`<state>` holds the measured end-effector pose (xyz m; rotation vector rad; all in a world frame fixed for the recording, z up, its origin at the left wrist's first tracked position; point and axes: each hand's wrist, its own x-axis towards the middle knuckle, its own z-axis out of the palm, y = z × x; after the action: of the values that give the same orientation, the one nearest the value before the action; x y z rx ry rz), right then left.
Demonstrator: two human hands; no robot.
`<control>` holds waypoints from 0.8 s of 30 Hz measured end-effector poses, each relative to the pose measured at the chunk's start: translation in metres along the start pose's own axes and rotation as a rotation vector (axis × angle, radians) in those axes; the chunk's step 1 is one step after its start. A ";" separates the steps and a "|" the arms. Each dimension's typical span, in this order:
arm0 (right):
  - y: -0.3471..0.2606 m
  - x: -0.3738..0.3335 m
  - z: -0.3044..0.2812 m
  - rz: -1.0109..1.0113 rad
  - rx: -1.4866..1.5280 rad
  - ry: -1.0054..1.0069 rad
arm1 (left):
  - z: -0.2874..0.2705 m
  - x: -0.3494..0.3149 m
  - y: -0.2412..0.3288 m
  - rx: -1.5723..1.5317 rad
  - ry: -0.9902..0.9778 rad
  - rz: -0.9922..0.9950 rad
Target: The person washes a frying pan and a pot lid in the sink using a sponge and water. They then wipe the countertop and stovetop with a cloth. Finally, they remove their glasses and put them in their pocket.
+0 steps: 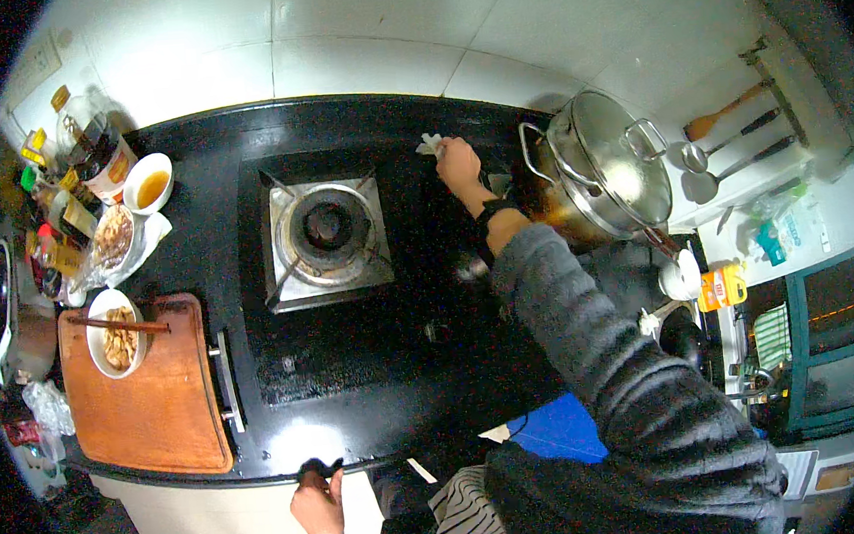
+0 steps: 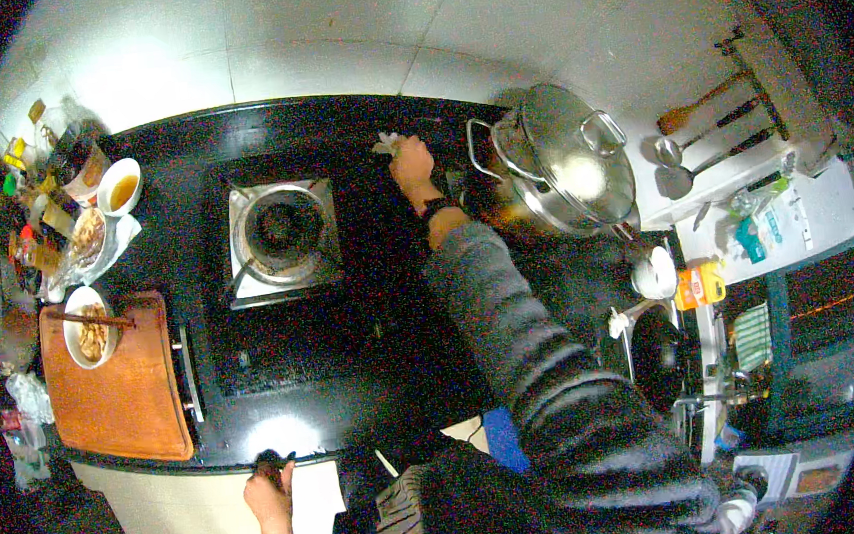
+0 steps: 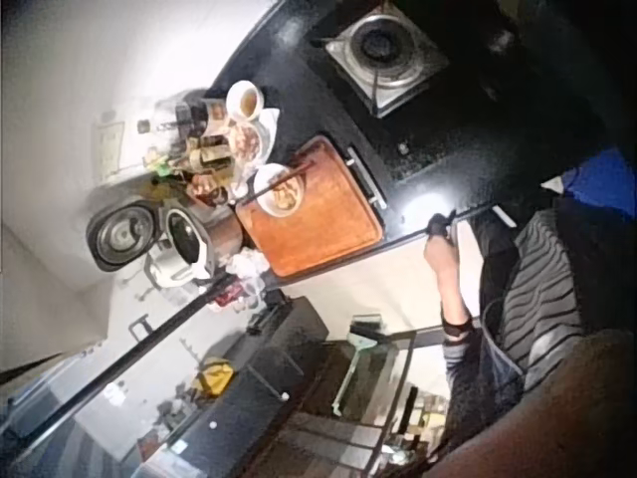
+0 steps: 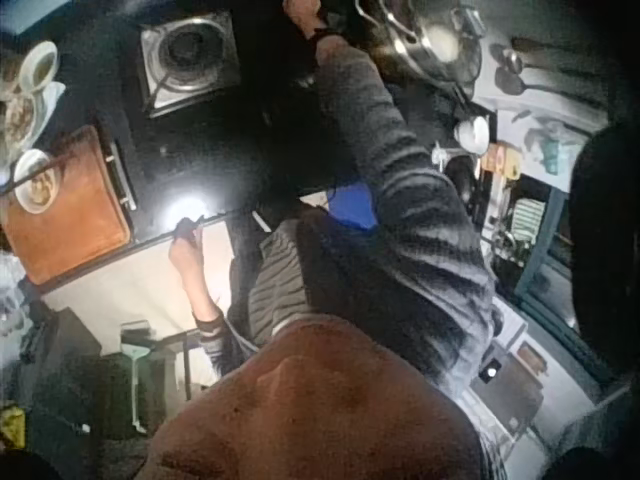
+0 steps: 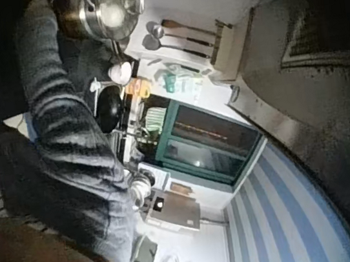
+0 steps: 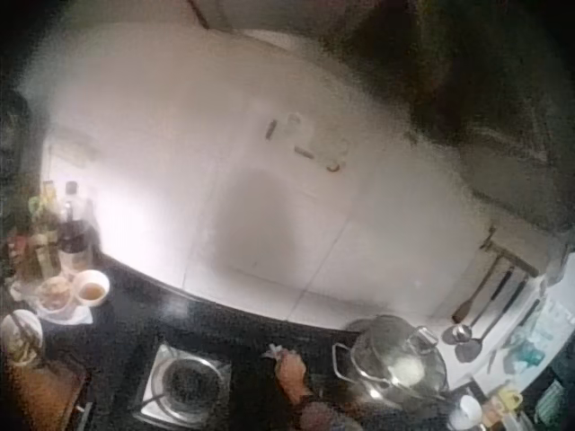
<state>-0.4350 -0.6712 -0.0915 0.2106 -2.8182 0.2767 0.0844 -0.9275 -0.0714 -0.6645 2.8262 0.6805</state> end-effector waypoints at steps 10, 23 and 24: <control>0.016 0.081 0.052 -0.268 -0.120 -0.160 | 0.017 0.024 0.009 -0.055 0.072 -0.179; 0.043 0.105 0.061 0.179 -0.164 -0.348 | 0.005 0.008 -0.003 -0.132 -0.027 -0.146; 0.012 0.096 0.057 0.015 -0.147 -0.339 | 0.007 0.010 -0.003 -0.116 -0.029 -0.172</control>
<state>-0.5443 -0.6823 -0.1175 0.2216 -3.1595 0.0376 0.0775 -0.9305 -0.0816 -0.8963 2.6793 0.8202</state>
